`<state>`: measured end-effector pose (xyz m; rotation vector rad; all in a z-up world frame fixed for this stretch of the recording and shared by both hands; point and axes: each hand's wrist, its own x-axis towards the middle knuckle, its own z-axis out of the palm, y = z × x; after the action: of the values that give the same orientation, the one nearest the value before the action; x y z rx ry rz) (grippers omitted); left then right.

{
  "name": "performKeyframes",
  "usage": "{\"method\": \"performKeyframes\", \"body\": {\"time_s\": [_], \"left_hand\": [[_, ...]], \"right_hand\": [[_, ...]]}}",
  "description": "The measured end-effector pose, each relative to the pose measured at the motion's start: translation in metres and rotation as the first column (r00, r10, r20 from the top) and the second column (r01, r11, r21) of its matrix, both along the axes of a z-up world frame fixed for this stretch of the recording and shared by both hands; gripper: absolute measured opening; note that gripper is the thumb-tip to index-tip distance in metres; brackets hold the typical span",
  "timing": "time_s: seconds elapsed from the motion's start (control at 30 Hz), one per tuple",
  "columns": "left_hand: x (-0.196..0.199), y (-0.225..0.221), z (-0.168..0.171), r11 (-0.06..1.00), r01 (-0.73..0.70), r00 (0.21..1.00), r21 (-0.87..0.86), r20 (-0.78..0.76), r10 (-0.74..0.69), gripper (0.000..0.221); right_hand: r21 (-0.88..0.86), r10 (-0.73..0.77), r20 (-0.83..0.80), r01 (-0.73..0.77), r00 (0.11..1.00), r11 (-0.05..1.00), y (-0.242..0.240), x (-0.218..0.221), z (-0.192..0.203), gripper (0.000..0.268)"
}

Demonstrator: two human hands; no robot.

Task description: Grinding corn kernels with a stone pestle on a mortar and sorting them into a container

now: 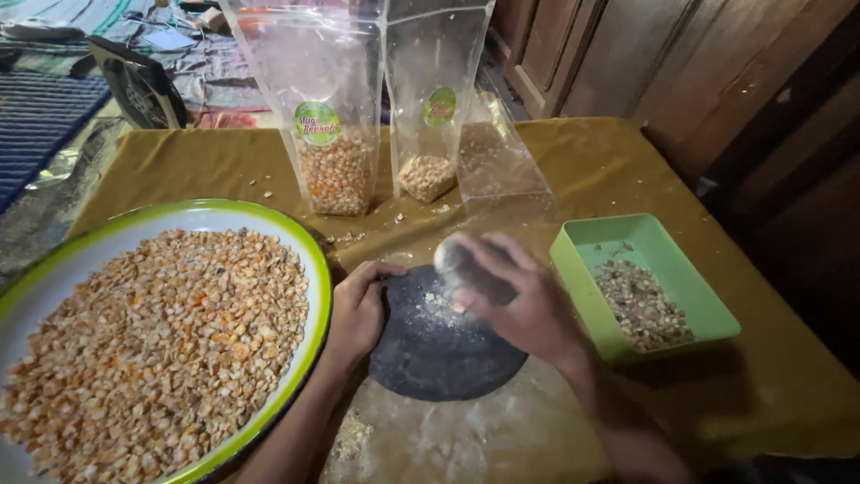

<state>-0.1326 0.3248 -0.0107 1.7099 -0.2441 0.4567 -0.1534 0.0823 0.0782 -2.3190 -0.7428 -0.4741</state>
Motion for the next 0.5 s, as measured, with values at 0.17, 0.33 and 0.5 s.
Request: {"method": "performKeyframes", "body": {"time_s": [0.17, 0.33, 0.5], "left_hand": [[0.0, 0.0, 0.0, 0.999, -0.011, 1.0, 0.034, -0.012, 0.012, 0.044], [-0.002, -0.001, 0.002, 0.999, -0.004, 1.0, 0.054, 0.006, 0.004, 0.042], [0.0, 0.0, -0.001, 0.998, -0.018, 1.0, 0.053, 0.022, 0.017, 0.043]], "right_hand": [[-0.127, 0.03, 0.172, -0.008, 0.985, 0.992, 0.015, -0.007, 0.004, 0.063], [-0.346, -0.022, 0.247, 0.11, 0.969, 0.932, 0.023, -0.013, -0.013, 0.058], [0.202, -0.015, -0.102, 0.035, 0.995, 0.979, 0.016, 0.0, -0.012, 0.051]]}}
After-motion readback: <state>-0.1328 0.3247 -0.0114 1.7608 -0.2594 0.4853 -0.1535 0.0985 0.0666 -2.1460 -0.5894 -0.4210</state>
